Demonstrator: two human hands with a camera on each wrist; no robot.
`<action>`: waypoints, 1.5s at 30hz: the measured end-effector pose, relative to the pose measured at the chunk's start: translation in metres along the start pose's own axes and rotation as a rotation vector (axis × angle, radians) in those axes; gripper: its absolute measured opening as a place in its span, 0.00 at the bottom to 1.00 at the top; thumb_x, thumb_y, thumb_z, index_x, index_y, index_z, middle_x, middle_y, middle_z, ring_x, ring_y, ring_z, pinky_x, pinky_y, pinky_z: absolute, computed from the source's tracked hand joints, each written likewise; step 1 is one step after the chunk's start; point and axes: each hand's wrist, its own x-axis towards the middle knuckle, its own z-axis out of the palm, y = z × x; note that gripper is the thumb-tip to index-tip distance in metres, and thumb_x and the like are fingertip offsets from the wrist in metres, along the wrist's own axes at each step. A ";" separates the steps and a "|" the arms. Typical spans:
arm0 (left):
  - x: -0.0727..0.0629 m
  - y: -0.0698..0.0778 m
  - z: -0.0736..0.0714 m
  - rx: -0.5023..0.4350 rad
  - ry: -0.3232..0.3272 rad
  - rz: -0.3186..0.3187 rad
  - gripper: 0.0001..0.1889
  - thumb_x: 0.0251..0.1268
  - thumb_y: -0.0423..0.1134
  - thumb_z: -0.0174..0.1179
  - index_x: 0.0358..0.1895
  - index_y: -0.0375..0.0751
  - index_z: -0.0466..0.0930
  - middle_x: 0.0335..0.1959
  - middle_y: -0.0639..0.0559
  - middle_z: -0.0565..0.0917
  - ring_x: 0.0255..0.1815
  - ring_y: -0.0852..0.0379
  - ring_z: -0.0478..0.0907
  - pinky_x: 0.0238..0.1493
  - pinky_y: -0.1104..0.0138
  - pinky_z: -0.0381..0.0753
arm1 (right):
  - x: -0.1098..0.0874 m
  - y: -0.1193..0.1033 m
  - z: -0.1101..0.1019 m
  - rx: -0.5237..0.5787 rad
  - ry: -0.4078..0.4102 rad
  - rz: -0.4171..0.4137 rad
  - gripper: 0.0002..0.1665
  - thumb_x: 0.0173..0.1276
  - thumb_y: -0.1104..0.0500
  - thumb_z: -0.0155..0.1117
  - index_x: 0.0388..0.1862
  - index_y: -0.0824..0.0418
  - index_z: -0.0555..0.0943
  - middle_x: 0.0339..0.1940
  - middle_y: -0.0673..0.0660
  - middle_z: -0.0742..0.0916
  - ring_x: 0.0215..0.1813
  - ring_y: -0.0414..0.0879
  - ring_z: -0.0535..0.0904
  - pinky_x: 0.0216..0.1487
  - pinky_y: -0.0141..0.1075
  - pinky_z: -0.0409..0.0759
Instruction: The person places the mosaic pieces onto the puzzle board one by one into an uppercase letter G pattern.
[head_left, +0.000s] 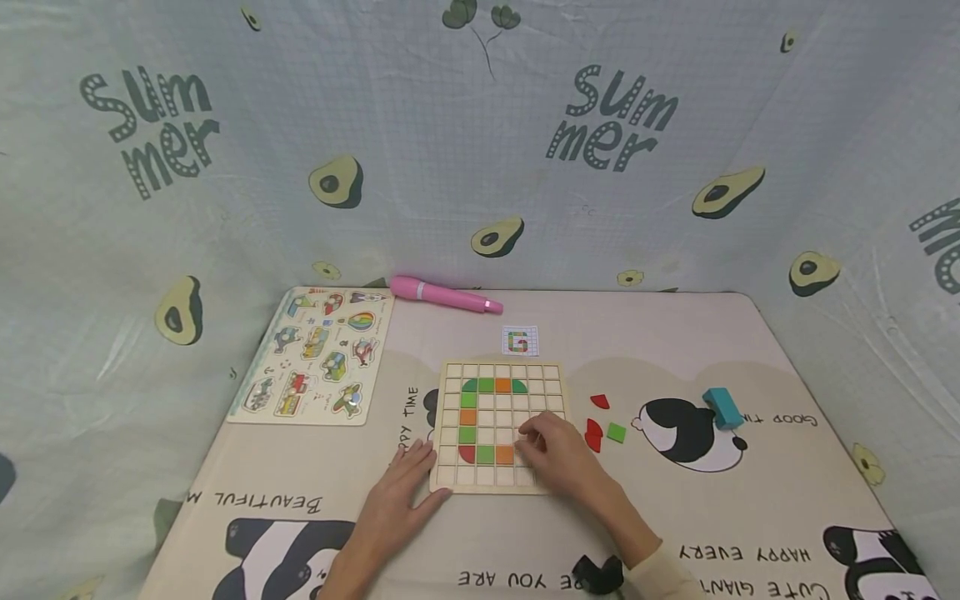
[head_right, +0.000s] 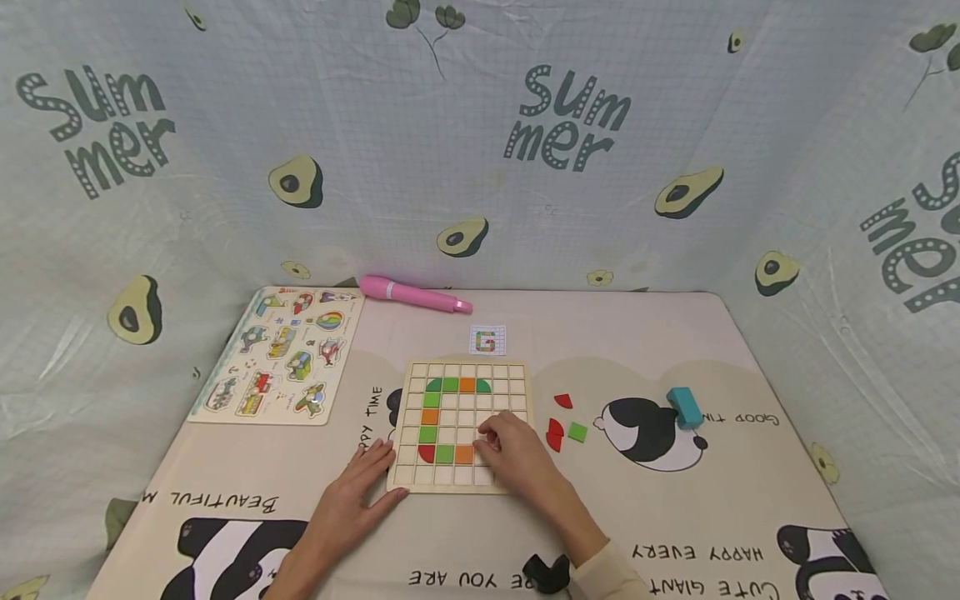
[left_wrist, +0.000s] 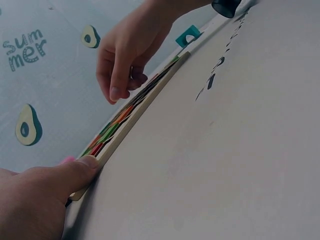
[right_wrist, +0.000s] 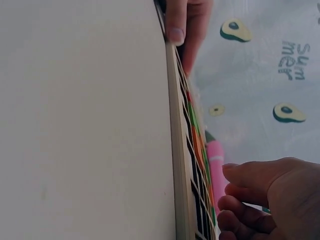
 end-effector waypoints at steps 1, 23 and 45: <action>0.000 0.000 0.000 0.001 0.000 0.000 0.32 0.56 0.54 0.72 0.63 0.43 0.80 0.68 0.52 0.79 0.74 0.52 0.70 0.81 0.63 0.60 | 0.000 0.001 -0.002 0.006 0.005 0.013 0.11 0.65 0.55 0.71 0.45 0.53 0.85 0.32 0.43 0.79 0.34 0.37 0.72 0.31 0.23 0.78; 0.001 0.001 -0.002 0.002 0.014 0.023 0.32 0.54 0.53 0.73 0.62 0.42 0.81 0.67 0.50 0.79 0.74 0.52 0.71 0.81 0.62 0.59 | 0.012 0.051 -0.036 -0.016 0.184 0.107 0.19 0.66 0.57 0.68 0.52 0.65 0.82 0.39 0.57 0.83 0.38 0.45 0.77 0.36 0.33 0.82; 0.001 0.001 0.000 -0.010 0.025 0.018 0.32 0.54 0.52 0.73 0.62 0.42 0.81 0.67 0.50 0.79 0.74 0.52 0.71 0.81 0.62 0.59 | 0.018 0.090 -0.052 -0.073 0.249 0.138 0.20 0.69 0.60 0.65 0.55 0.71 0.81 0.43 0.65 0.82 0.45 0.55 0.79 0.47 0.48 0.86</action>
